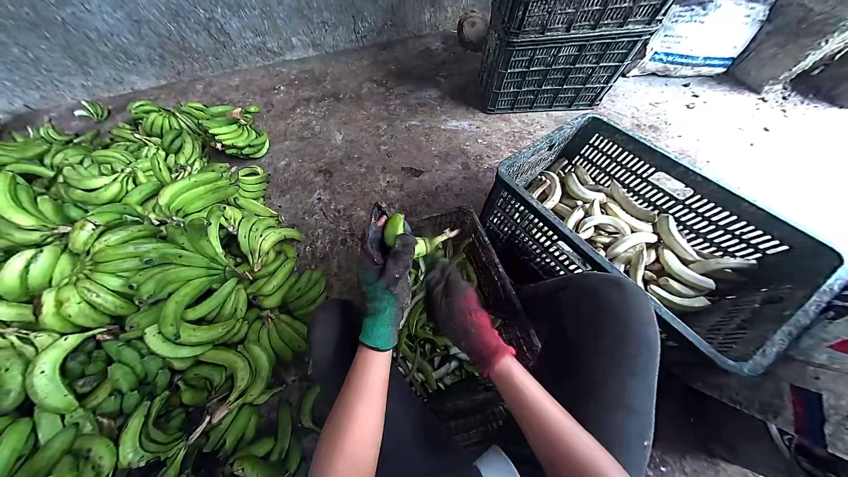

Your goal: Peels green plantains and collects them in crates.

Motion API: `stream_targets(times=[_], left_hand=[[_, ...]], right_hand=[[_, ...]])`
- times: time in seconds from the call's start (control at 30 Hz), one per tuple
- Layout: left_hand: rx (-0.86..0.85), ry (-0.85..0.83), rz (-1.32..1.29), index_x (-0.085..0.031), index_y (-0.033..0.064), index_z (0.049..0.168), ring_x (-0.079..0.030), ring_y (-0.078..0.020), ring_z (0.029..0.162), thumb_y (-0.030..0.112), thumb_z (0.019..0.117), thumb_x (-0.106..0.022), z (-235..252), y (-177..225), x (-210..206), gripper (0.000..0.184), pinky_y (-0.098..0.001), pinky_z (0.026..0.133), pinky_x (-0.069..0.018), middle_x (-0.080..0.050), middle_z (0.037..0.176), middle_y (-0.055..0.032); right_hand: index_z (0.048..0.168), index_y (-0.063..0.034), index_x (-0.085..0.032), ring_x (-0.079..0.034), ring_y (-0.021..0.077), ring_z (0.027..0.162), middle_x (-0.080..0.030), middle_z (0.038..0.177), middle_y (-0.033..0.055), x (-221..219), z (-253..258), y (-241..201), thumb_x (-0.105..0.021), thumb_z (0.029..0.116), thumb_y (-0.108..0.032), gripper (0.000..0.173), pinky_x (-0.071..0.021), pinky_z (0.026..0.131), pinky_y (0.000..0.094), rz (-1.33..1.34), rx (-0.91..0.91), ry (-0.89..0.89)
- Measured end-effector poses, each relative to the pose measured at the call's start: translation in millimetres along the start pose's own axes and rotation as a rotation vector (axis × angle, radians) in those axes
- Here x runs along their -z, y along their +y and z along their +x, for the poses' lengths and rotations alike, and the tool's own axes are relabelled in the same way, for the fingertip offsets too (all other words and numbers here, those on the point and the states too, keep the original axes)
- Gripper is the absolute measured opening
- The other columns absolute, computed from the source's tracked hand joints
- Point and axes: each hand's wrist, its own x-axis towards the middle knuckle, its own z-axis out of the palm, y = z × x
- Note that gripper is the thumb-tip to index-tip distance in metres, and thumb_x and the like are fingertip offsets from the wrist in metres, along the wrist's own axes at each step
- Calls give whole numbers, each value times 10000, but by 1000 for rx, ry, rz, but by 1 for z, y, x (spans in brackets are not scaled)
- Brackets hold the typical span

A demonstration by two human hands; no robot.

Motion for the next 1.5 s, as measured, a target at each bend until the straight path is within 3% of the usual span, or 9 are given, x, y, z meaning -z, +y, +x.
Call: stream_targets(times=[0.1, 0.27, 0.37, 0.53, 0.8, 1.0, 1.17, 1.3, 1.5], left_hand=[[-40, -46, -200, -509, 112, 1426, -670, -127, 957, 255, 939, -689, 23, 10, 8, 539, -312, 813, -585, -678, 1134, -46], [346, -41, -211, -523, 258, 1426, -649, -122, 787, 371, 1064, -503, 44, -21, 25, 380, -301, 647, -565, -677, 1066, -29], [401, -160, -157, -566, 186, 1362, -635, -72, 770, 339, 1075, -473, 38, -28, 25, 339, -244, 663, -551, -673, 1000, -13], [518, -113, -65, -605, 51, 1239, -592, -126, 767, 297, 1077, -485, 20, -30, 22, 318, -294, 677, -524, -628, 942, -75], [440, -68, -77, -572, 121, 1314, -561, -73, 712, 297, 1088, -460, 35, -33, 34, 307, -249, 613, -495, -616, 928, -24], [511, -231, -176, -571, 7, 1272, -611, -116, 796, 201, 1088, -450, 12, -55, 33, 293, -283, 699, -542, -636, 959, -82], [456, -41, -107, -572, 96, 1288, -569, -89, 727, 277, 1092, -447, 27, -32, 31, 294, -264, 622, -502, -612, 908, -35], [440, -196, -231, -563, 48, 1265, -612, -100, 806, 193, 1096, -395, 20, -37, 28, 279, -274, 717, -544, -639, 962, -52], [479, -135, 44, -567, 11, 1300, -584, -150, 878, 193, 1089, -456, 20, -23, 13, 300, -318, 761, -521, -620, 1049, -121]], right_hand=[[1315, -13, -562, -646, 258, 799, -654, 954, 162, -22, 0, 35, -364, 1112, -362, 450, -556, 754, 471, 167, -275, -395], [1399, -39, -602, -657, 112, 1118, -678, 1280, 93, 3, 27, 36, -495, 1044, -283, 444, -539, 982, 312, 203, 232, 84], [1260, -170, -742, -645, 333, 1144, -704, 1208, 153, 4, 40, 31, -561, 972, -207, 341, -463, 1000, 591, -134, 451, 200], [1262, -197, -739, -499, 476, 1314, -593, 1375, 237, -3, 77, 23, -650, 957, -159, 320, -347, 1074, 687, -378, 153, 437], [1260, -80, -710, -654, 141, 1072, -713, 1155, 72, -14, 45, 30, -593, 987, -233, 334, -535, 969, 372, 153, 323, 156], [1308, -177, -679, -579, 465, 1201, -588, 1344, 245, 20, 87, 29, -664, 956, -179, 353, -451, 942, 713, -299, 110, 525], [1306, -64, -676, -668, 242, 1052, -691, 1171, 144, -9, 50, 25, -601, 996, -187, 342, -561, 915, 461, 23, 293, 348], [1163, -110, -767, -662, 345, 1047, -715, 1095, 167, -19, 49, 32, -605, 946, -175, 279, -516, 913, 586, -120, 361, 415], [1418, -120, -585, -627, 318, 1153, -629, 1320, 165, 30, 90, 17, -564, 1034, -167, 387, -521, 950, 551, -25, 280, 427]])
